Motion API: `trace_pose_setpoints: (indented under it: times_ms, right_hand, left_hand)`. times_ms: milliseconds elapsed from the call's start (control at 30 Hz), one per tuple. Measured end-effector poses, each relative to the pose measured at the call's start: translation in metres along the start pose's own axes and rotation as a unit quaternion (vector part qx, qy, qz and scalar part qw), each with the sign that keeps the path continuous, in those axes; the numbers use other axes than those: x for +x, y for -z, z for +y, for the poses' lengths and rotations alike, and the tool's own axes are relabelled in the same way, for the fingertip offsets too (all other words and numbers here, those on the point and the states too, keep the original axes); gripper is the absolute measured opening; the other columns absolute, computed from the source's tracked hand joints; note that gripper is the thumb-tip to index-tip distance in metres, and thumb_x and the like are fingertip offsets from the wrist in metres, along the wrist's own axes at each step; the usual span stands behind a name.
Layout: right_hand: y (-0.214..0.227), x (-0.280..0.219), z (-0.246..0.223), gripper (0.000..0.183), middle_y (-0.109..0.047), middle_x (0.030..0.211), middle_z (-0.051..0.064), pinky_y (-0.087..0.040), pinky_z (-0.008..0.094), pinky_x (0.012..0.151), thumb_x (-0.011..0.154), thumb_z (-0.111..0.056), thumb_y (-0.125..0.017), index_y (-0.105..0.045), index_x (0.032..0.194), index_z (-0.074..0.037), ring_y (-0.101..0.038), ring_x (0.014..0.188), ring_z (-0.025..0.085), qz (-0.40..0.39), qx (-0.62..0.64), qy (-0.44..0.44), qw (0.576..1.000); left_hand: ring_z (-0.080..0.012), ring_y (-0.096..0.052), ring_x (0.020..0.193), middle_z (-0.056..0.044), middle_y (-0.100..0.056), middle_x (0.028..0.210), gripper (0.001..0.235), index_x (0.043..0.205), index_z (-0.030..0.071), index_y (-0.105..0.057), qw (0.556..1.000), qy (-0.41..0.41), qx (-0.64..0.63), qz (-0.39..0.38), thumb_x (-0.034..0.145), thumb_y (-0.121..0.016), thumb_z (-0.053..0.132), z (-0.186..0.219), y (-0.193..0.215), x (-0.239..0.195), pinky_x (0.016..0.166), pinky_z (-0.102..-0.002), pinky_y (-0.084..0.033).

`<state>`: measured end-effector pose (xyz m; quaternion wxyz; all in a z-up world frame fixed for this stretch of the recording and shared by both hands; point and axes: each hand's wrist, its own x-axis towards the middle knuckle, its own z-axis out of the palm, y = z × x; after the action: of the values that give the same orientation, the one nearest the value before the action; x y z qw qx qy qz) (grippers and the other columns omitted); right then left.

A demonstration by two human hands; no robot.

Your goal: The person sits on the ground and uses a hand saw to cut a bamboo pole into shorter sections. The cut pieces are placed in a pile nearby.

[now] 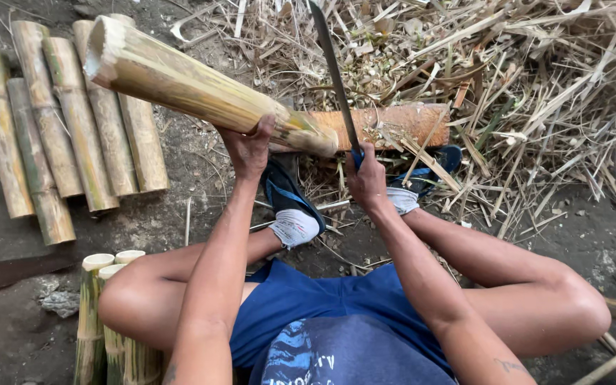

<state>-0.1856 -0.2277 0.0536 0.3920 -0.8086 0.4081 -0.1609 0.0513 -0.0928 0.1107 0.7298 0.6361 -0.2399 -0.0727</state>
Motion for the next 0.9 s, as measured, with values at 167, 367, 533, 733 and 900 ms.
trace_pose_setpoints:
  times_ms: [167, 367, 533, 733, 900]
  right_hand:
    - [-0.008, -0.001, -0.004, 0.031, -0.068, 0.084, 0.033, -0.047, 0.064, 0.070, 0.103, -0.029, -0.061, -0.047, 0.119, -0.006, -0.063, 0.080, 0.057, -0.079, -0.109, -0.041, 0.990]
    - [0.015, -0.014, -0.025, 0.028, -0.067, 0.078, 0.028, -0.048, 0.060, 0.062, 0.102, -0.021, -0.059, -0.046, 0.121, -0.004, -0.066, 0.072, 0.051, -0.052, -0.029, 0.018, 0.998]
    - [0.016, -0.012, -0.033, 0.027, -0.062, 0.065, 0.020, -0.050, 0.050, 0.048, 0.104, -0.018, -0.060, -0.043, 0.120, -0.003, -0.067, 0.054, 0.036, 0.040, 0.081, 0.099, 0.991]
    - [-0.015, 0.009, 0.001, 0.031, -0.067, 0.080, 0.032, -0.049, 0.060, 0.065, 0.100, -0.024, -0.064, -0.045, 0.115, -0.004, -0.064, 0.076, 0.054, -0.115, -0.159, -0.067, 0.978]
    - [0.010, 0.010, -0.015, 0.031, -0.068, 0.083, 0.032, -0.050, 0.060, 0.066, 0.102, -0.026, -0.062, -0.047, 0.117, -0.004, -0.066, 0.079, 0.054, -0.059, -0.047, -0.037, 0.996]
  left_hand:
    - [-0.0294, -0.044, 0.140, -0.018, -0.034, 0.150, 0.120, 0.161, 0.007, -0.002, 0.998, 0.027, -0.052, -0.024, 0.083, -0.088, 0.037, 0.025, -0.010, -0.004, 0.119, -0.045, -0.050]
    - [-0.0299, -0.051, 0.136, -0.019, -0.041, 0.143, 0.115, 0.164, 0.005, -0.009, 0.999, -0.008, 0.005, -0.042, 0.087, -0.088, 0.037, 0.037, -0.017, 0.006, 0.129, -0.046, -0.047]
    - [-0.0312, -0.043, 0.141, -0.019, -0.036, 0.150, 0.119, 0.162, 0.002, -0.003, 1.000, 0.002, -0.018, -0.004, 0.085, -0.088, 0.034, 0.028, -0.007, 0.006, 0.126, -0.045, -0.041]
    - [-0.0296, -0.042, 0.142, -0.019, -0.037, 0.150, 0.113, 0.161, 0.002, -0.008, 1.000, -0.009, 0.020, 0.007, 0.086, -0.087, 0.032, 0.019, 0.003, -0.002, 0.125, -0.044, -0.039]
    - [-0.0297, -0.052, 0.131, -0.020, -0.043, 0.142, 0.101, 0.154, 0.001, -0.019, 0.998, 0.037, -0.003, -0.048, 0.084, -0.087, 0.027, 0.026, 0.009, 0.005, 0.114, -0.044, -0.054]
